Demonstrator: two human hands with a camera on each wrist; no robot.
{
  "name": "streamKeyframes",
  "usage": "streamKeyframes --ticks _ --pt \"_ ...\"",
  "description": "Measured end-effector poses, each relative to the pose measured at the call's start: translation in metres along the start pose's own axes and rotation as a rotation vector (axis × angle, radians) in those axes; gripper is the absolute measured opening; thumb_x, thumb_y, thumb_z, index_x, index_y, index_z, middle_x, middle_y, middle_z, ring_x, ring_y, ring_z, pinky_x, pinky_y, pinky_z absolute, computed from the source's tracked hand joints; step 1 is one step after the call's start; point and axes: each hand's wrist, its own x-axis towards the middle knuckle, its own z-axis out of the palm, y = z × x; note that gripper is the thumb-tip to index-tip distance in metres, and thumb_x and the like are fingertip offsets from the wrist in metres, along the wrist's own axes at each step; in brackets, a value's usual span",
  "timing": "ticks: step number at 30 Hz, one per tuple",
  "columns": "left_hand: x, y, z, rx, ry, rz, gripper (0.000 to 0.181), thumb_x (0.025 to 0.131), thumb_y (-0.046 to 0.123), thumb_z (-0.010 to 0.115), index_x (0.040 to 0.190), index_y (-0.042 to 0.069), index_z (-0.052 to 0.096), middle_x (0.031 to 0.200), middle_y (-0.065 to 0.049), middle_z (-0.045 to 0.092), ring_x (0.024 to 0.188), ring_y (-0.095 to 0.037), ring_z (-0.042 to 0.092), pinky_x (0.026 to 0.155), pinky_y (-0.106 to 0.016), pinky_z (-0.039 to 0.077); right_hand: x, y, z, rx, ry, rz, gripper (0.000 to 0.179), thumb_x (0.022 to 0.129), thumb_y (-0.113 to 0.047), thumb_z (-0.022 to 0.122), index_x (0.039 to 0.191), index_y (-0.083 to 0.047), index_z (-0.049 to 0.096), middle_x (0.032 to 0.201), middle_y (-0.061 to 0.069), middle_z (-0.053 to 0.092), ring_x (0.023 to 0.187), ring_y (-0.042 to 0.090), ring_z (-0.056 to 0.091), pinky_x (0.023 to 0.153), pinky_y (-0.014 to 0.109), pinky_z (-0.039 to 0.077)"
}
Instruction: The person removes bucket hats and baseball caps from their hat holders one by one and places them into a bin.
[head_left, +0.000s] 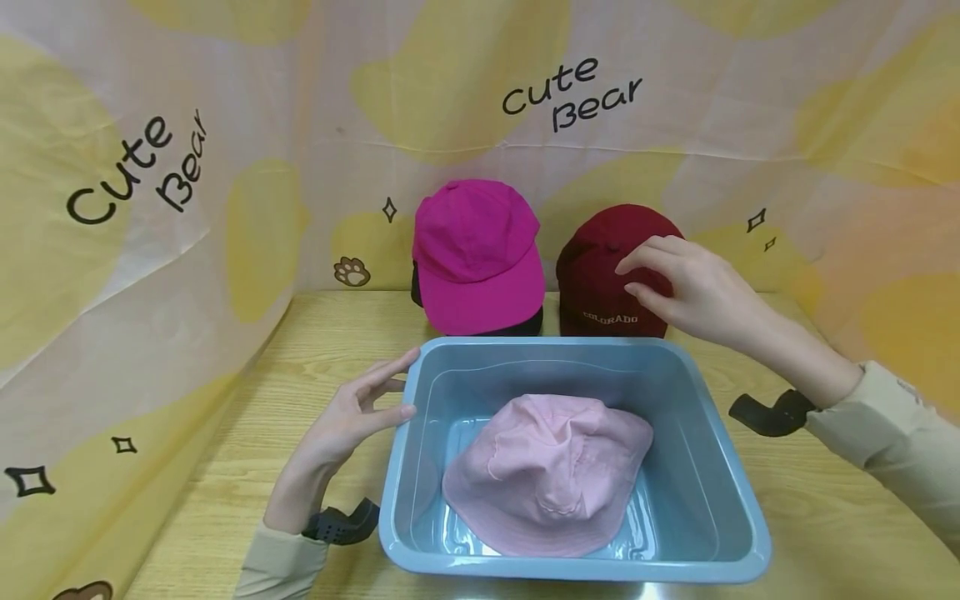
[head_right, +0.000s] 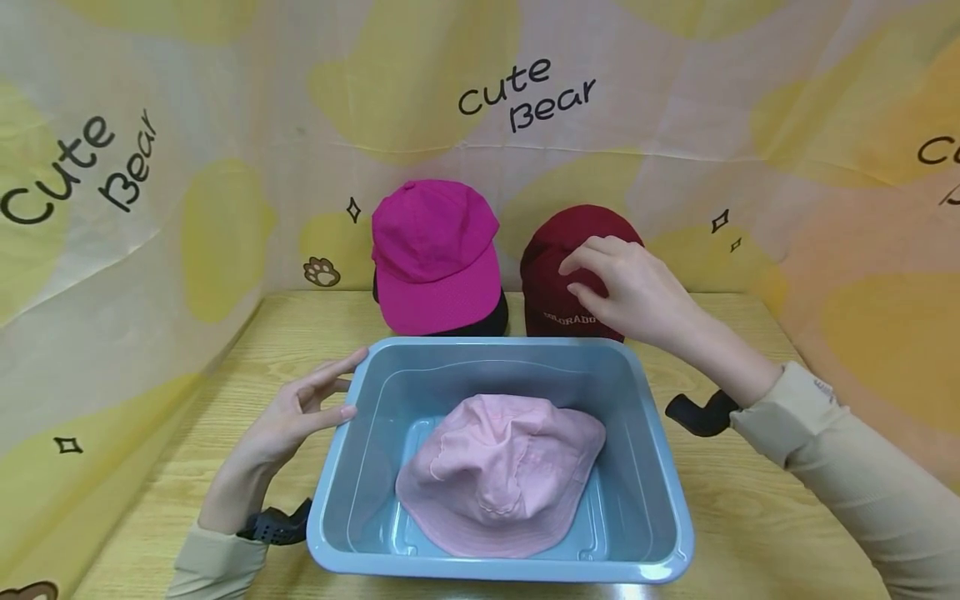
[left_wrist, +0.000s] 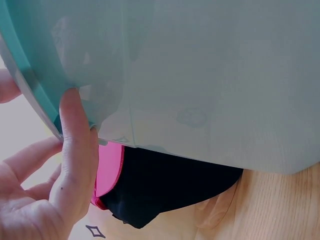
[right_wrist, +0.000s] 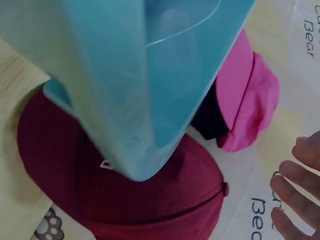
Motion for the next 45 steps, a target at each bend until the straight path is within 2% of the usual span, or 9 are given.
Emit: streamKeyframes --ticks 12,19,29,45 --pt "-0.001 0.000 0.000 0.006 -0.001 0.002 0.065 0.089 0.010 0.066 0.147 0.019 0.040 0.142 -0.008 0.045 0.118 -0.023 0.052 0.090 -0.035 0.051 0.011 0.014 0.005 -0.013 -0.039 0.037 0.023 0.081 -0.006 0.073 0.103 -0.010 0.066 0.103 0.009 0.067 0.096 0.027 0.059 0.082 0.045 0.050" --pt "0.000 0.000 0.000 0.014 0.001 0.007 0.065 0.088 0.010 0.066 0.147 0.019 0.040 0.145 -0.007 0.042 0.119 -0.024 0.052 0.090 -0.034 0.051 0.020 0.019 0.009 -0.035 -0.047 -0.007 0.029 0.077 -0.003 0.075 0.104 -0.006 0.067 0.103 0.012 0.067 0.095 0.028 0.060 0.083 0.046 0.051" --pt "0.001 0.000 0.001 0.021 0.006 0.005 0.065 0.088 0.011 0.067 0.147 0.020 0.041 0.148 -0.006 0.040 0.120 -0.028 0.050 0.091 -0.035 0.050 0.028 0.032 0.012 -0.095 -0.077 -0.033 0.031 0.077 -0.002 0.073 0.108 -0.003 0.065 0.104 0.015 0.066 0.097 0.034 0.059 0.084 0.050 0.047" --pt "0.002 0.000 0.002 0.011 0.012 0.003 0.065 0.088 0.011 0.067 0.147 0.020 0.041 0.147 -0.005 0.041 0.120 -0.028 0.051 0.090 -0.033 0.051 0.041 0.050 0.011 -0.145 -0.168 0.057 0.035 0.081 -0.010 0.072 0.114 -0.004 0.063 0.114 0.018 0.064 0.105 0.039 0.058 0.089 0.055 0.045"
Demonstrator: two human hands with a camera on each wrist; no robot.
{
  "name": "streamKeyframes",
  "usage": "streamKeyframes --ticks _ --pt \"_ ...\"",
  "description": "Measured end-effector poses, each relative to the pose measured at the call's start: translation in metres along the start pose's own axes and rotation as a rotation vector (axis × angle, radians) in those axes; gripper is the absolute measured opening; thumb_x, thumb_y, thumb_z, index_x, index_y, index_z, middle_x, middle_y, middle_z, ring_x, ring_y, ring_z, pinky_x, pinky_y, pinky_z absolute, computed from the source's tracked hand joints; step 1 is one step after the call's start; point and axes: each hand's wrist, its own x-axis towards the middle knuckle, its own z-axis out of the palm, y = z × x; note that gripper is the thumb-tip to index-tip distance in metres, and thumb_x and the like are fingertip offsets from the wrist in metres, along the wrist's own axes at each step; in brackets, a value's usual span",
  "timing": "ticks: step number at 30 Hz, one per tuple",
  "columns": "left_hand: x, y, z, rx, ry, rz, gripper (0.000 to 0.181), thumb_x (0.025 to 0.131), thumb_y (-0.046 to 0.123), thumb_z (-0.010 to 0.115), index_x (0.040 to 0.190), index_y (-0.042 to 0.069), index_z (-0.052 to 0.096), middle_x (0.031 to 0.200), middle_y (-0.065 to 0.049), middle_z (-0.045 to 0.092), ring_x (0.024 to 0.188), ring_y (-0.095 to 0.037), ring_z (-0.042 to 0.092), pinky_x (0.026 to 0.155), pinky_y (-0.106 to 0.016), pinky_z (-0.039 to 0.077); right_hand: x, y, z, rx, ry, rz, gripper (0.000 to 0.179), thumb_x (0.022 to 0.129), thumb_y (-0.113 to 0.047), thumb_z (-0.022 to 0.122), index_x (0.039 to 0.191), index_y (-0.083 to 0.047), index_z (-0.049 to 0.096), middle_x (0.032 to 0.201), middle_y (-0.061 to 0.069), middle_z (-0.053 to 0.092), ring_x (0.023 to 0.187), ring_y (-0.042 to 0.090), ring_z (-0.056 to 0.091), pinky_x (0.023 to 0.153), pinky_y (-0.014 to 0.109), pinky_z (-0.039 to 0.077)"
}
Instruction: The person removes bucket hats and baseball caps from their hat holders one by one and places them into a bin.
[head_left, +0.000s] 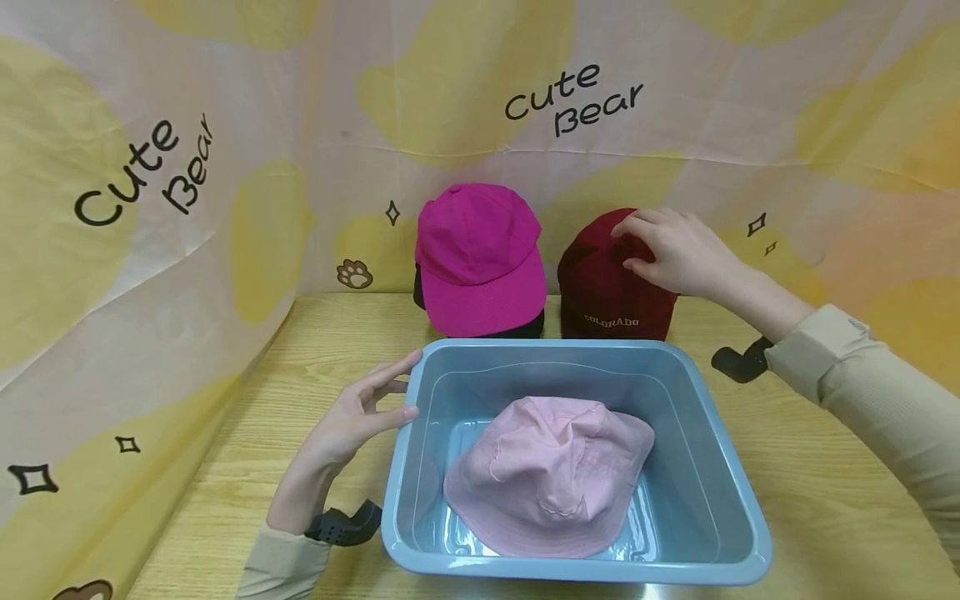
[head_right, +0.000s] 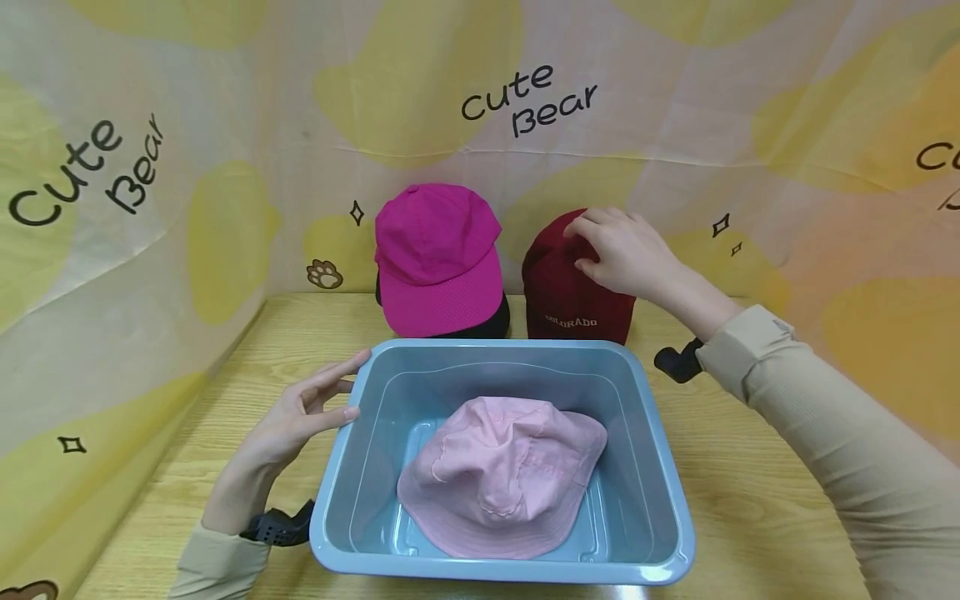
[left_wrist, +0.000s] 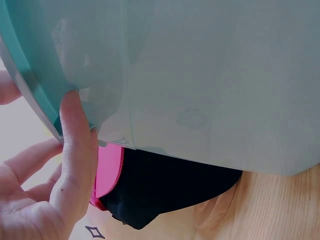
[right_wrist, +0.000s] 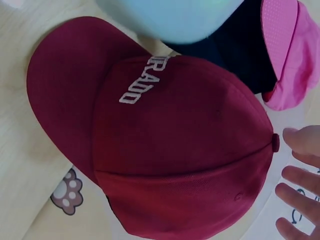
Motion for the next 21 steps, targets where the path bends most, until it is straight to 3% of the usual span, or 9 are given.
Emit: streamKeyframes --ticks 10,16,21 --pt "0.001 0.000 0.000 0.006 -0.002 -0.003 0.065 0.088 0.012 0.067 0.147 0.020 0.041 0.144 -0.007 0.043 0.120 -0.032 0.050 0.091 -0.038 0.050 0.007 0.007 0.002 -0.007 -0.125 0.079 0.043 0.083 -0.022 0.072 0.121 -0.006 0.060 0.121 0.019 0.060 0.114 0.040 0.052 0.098 0.059 0.037" --pt "0.002 0.000 0.000 0.003 -0.005 0.002 0.066 0.088 0.012 0.067 0.147 0.020 0.040 0.145 -0.008 0.043 0.121 -0.034 0.049 0.092 -0.042 0.047 0.006 0.010 0.006 0.002 -0.121 0.074 0.041 0.082 -0.017 0.073 0.120 -0.005 0.061 0.119 0.019 0.060 0.112 0.040 0.053 0.096 0.058 0.039" --pt "0.004 -0.001 -0.001 0.004 -0.008 0.004 0.066 0.088 0.012 0.067 0.147 0.019 0.040 0.144 -0.008 0.044 0.121 -0.033 0.049 0.091 -0.039 0.049 0.007 0.013 0.010 0.008 -0.089 0.061 0.040 0.082 -0.014 0.073 0.118 -0.004 0.061 0.117 0.018 0.061 0.109 0.039 0.054 0.092 0.055 0.043"
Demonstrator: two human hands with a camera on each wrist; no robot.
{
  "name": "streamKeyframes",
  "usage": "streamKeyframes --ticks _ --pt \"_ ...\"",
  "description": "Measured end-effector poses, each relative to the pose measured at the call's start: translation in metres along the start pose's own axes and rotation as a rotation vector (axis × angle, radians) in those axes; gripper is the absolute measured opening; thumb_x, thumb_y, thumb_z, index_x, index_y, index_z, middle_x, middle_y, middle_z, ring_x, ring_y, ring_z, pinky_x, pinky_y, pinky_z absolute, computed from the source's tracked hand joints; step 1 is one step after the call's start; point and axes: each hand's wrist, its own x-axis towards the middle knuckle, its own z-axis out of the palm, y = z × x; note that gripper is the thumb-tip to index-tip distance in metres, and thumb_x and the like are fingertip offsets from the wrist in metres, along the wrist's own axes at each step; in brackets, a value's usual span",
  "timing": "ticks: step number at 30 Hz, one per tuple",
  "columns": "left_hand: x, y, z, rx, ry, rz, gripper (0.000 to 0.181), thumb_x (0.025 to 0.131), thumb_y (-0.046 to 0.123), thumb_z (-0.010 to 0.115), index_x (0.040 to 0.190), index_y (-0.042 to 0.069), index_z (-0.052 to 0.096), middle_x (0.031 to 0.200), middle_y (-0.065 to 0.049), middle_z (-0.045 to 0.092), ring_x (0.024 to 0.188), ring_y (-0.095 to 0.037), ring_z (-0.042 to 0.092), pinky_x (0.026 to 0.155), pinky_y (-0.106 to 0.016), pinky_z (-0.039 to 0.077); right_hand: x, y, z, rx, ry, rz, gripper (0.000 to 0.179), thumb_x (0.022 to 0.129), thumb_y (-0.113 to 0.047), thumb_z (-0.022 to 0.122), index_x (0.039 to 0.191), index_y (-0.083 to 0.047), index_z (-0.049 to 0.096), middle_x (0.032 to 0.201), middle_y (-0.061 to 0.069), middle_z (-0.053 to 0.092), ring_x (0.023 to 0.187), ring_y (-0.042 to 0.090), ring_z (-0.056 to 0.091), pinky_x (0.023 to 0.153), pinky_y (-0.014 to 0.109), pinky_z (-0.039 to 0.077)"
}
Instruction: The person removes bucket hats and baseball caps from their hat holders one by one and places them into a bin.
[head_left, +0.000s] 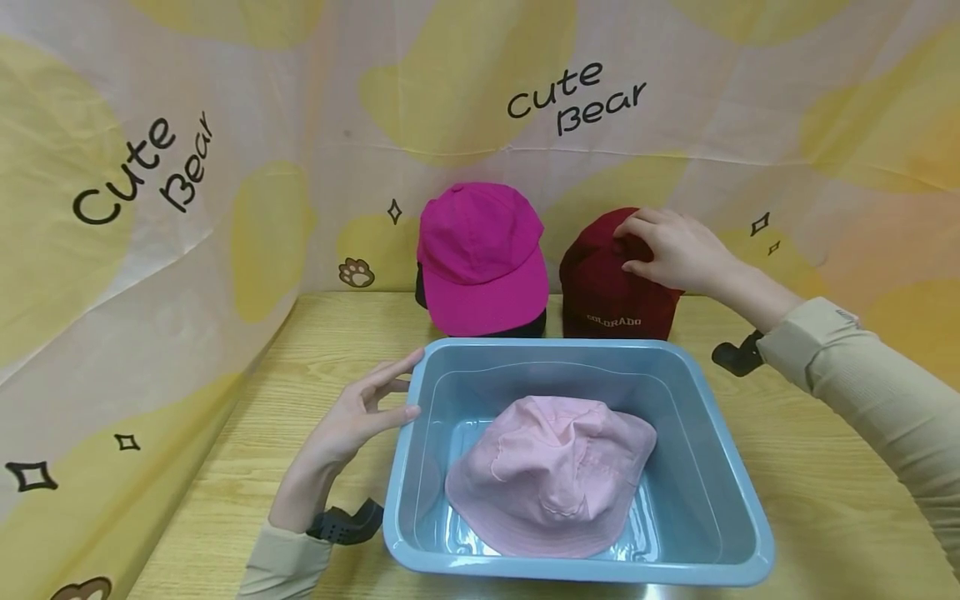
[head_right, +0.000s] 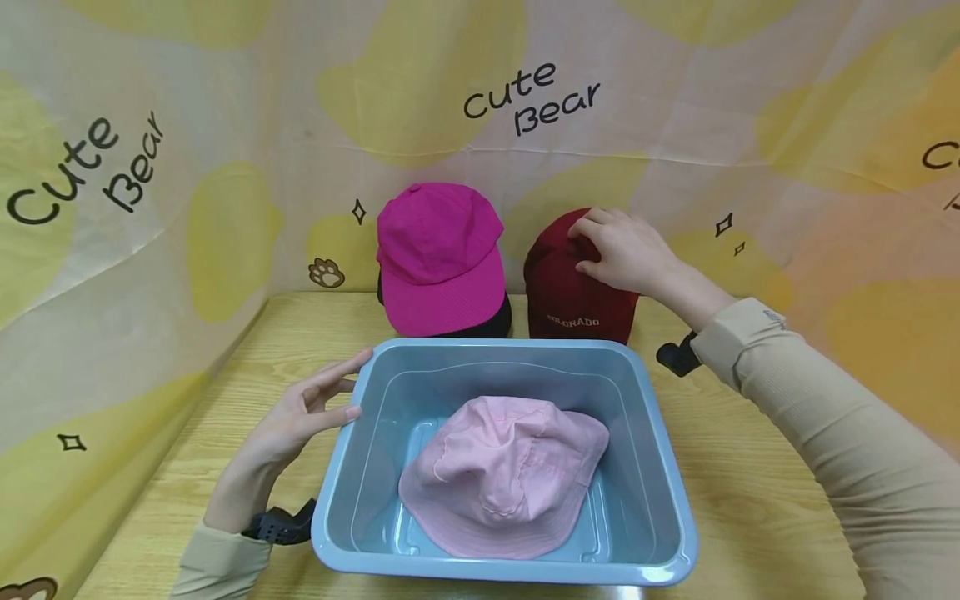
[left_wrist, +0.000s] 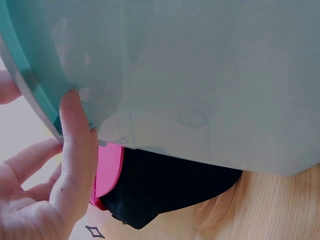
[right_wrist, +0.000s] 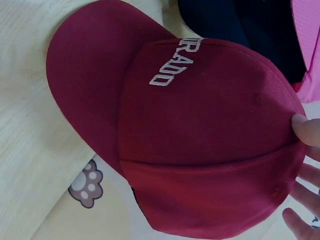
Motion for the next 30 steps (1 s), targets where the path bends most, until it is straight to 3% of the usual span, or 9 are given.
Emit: streamKeyframes --ticks 10,30 --pt "0.000 0.000 -0.001 -0.002 0.000 -0.010 0.066 0.088 0.012 0.068 0.147 0.020 0.040 0.143 -0.008 0.045 0.119 -0.025 0.050 0.090 -0.038 0.050 0.001 0.003 0.007 -0.035 0.079 -0.048 0.033 0.079 -0.011 0.073 0.109 -0.004 0.063 0.106 0.014 0.062 0.098 0.034 0.054 0.081 0.050 0.047" --pt "-0.001 -0.001 -0.001 -0.007 -0.003 -0.001 0.066 0.088 0.011 0.067 0.147 0.020 0.040 0.144 -0.007 0.044 0.118 -0.022 0.051 0.091 -0.037 0.050 -0.003 0.000 0.015 0.016 0.189 -0.079 0.025 0.077 -0.006 0.074 0.100 -0.005 0.063 0.098 0.013 0.061 0.091 0.031 0.052 0.077 0.047 0.044"
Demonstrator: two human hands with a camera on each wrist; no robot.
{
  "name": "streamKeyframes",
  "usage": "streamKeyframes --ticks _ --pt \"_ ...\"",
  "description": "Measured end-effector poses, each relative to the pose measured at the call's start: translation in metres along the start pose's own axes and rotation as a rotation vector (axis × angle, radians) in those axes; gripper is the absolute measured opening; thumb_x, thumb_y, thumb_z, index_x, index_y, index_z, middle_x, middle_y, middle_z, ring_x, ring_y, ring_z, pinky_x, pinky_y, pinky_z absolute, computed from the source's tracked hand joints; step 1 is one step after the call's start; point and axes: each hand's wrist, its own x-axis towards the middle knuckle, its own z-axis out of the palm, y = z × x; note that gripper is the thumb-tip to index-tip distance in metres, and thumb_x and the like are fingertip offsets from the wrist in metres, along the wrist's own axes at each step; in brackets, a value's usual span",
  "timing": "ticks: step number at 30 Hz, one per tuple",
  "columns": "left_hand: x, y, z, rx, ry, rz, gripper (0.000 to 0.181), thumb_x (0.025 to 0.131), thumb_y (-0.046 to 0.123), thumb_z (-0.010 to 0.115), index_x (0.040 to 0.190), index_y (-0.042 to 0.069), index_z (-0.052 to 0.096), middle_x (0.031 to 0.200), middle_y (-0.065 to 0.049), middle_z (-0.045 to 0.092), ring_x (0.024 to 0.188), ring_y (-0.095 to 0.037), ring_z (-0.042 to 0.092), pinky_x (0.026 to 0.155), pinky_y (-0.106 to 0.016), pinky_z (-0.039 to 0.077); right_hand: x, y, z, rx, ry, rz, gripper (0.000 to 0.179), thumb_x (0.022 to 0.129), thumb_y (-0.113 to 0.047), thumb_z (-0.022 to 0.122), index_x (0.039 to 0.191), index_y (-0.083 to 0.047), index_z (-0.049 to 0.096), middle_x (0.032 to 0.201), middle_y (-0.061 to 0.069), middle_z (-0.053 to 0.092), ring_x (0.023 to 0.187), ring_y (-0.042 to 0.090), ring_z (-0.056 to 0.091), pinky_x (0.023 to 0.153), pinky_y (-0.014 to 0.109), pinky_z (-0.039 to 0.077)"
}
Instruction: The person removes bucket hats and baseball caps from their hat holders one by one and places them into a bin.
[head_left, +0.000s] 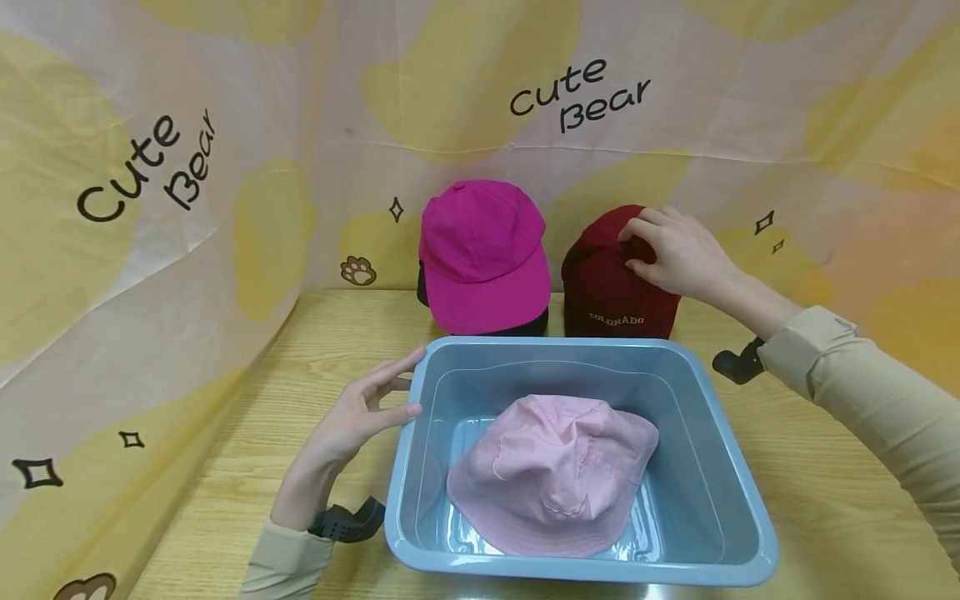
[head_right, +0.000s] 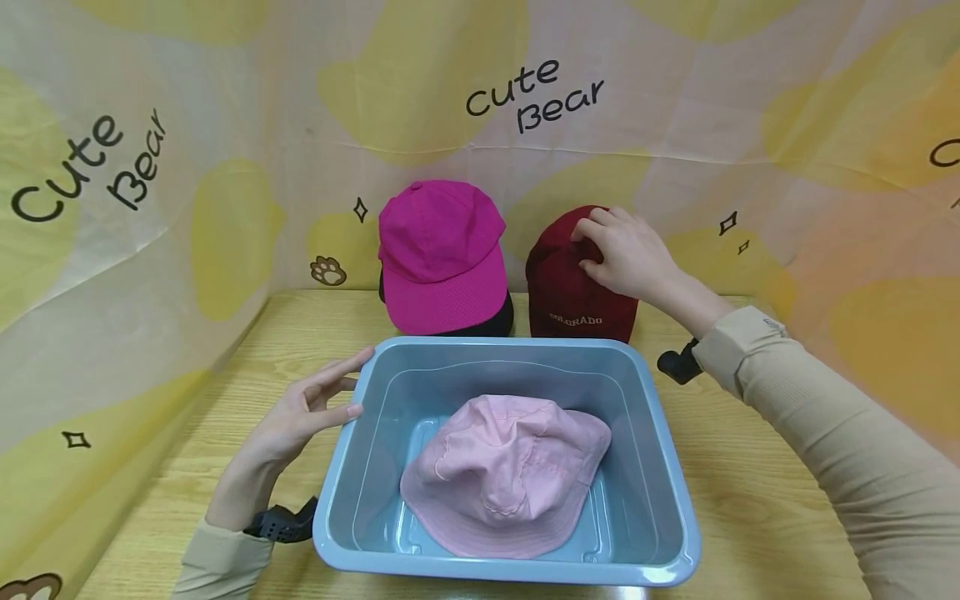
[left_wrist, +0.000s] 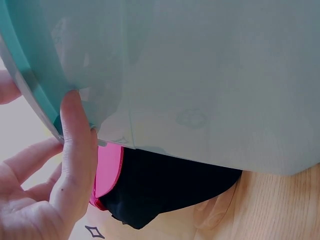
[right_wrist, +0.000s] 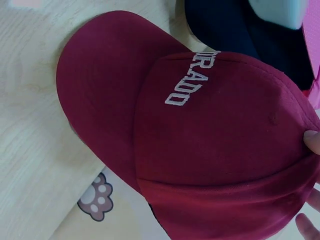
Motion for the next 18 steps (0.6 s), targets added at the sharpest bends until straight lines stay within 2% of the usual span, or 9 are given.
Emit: streamKeyframes --ticks 9,13,18 --pt "0.0005 0.0008 0.0005 0.003 0.003 0.001 0.066 0.088 0.011 0.067 0.147 0.019 0.040 0.145 -0.007 0.044 0.118 -0.021 0.051 0.091 -0.037 0.050 -0.0005 0.0020 0.0025 0.006 0.046 -0.017 0.020 0.077 -0.004 0.074 0.094 -0.005 0.063 0.092 0.012 0.061 0.086 0.029 0.050 0.072 0.044 0.040" --pt "0.0008 0.0007 0.0011 0.005 0.005 -0.005 0.066 0.088 0.012 0.068 0.147 0.021 0.041 0.145 -0.006 0.043 0.118 -0.023 0.051 0.091 -0.039 0.050 -0.0008 0.0027 0.0018 0.023 0.040 0.011 0.019 0.078 -0.005 0.074 0.095 -0.005 0.064 0.095 0.014 0.063 0.090 0.031 0.052 0.080 0.048 0.042" --pt "0.0011 0.0006 0.0017 0.005 0.006 -0.012 0.066 0.088 0.012 0.068 0.147 0.021 0.041 0.146 -0.006 0.043 0.119 -0.024 0.050 0.091 -0.040 0.050 -0.0016 0.0028 -0.0026 0.047 0.033 0.049 0.019 0.080 -0.005 0.073 0.096 -0.006 0.064 0.097 0.015 0.066 0.095 0.033 0.056 0.090 0.054 0.038"
